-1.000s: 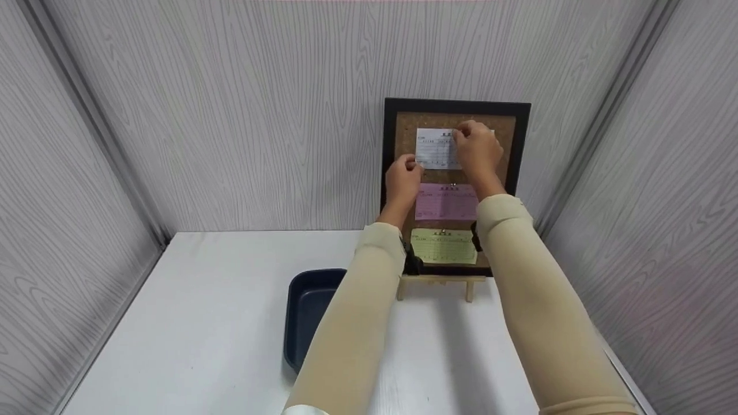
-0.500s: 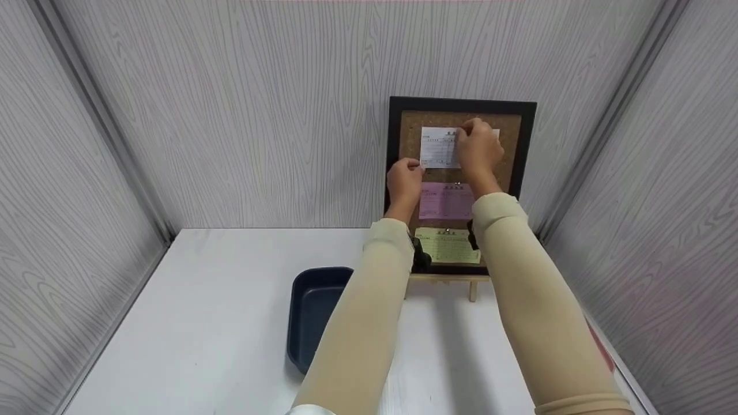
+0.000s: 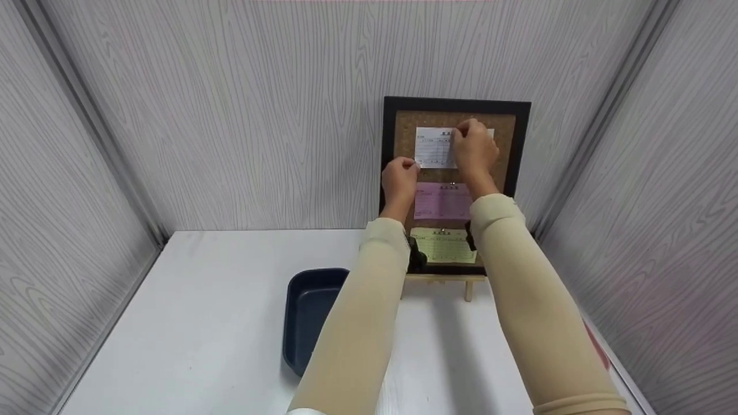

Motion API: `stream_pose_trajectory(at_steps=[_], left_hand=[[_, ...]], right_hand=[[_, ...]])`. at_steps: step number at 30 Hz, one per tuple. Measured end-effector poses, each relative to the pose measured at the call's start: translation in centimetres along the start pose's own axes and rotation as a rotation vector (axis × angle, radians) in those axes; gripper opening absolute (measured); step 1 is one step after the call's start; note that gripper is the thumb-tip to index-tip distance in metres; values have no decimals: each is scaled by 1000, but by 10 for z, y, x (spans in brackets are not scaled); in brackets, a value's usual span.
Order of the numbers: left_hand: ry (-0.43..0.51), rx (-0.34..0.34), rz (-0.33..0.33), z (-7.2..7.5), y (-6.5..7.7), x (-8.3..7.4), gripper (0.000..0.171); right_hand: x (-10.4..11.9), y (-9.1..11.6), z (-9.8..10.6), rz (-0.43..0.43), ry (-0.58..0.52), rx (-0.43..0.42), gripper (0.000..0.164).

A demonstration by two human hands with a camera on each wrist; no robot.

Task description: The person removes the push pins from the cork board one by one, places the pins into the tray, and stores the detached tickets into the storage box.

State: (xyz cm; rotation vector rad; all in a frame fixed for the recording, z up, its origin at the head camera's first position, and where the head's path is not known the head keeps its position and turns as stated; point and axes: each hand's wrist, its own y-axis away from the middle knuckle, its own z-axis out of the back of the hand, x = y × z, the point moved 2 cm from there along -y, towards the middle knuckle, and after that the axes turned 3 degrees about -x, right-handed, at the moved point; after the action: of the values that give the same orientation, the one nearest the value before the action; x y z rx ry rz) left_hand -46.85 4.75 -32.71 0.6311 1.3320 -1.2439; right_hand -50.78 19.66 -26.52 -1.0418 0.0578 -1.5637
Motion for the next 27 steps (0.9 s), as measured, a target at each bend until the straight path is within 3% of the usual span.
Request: stream_pose_trajectory(at_steps=[12,27], left_hand=[[39,-41,51,0,-1,-3,15],[4,-21,22,5,-4,-2,19]], right_hand=[[-1,1,0,38,-39,9,24],[0,3,0,30,-60,42,25]])
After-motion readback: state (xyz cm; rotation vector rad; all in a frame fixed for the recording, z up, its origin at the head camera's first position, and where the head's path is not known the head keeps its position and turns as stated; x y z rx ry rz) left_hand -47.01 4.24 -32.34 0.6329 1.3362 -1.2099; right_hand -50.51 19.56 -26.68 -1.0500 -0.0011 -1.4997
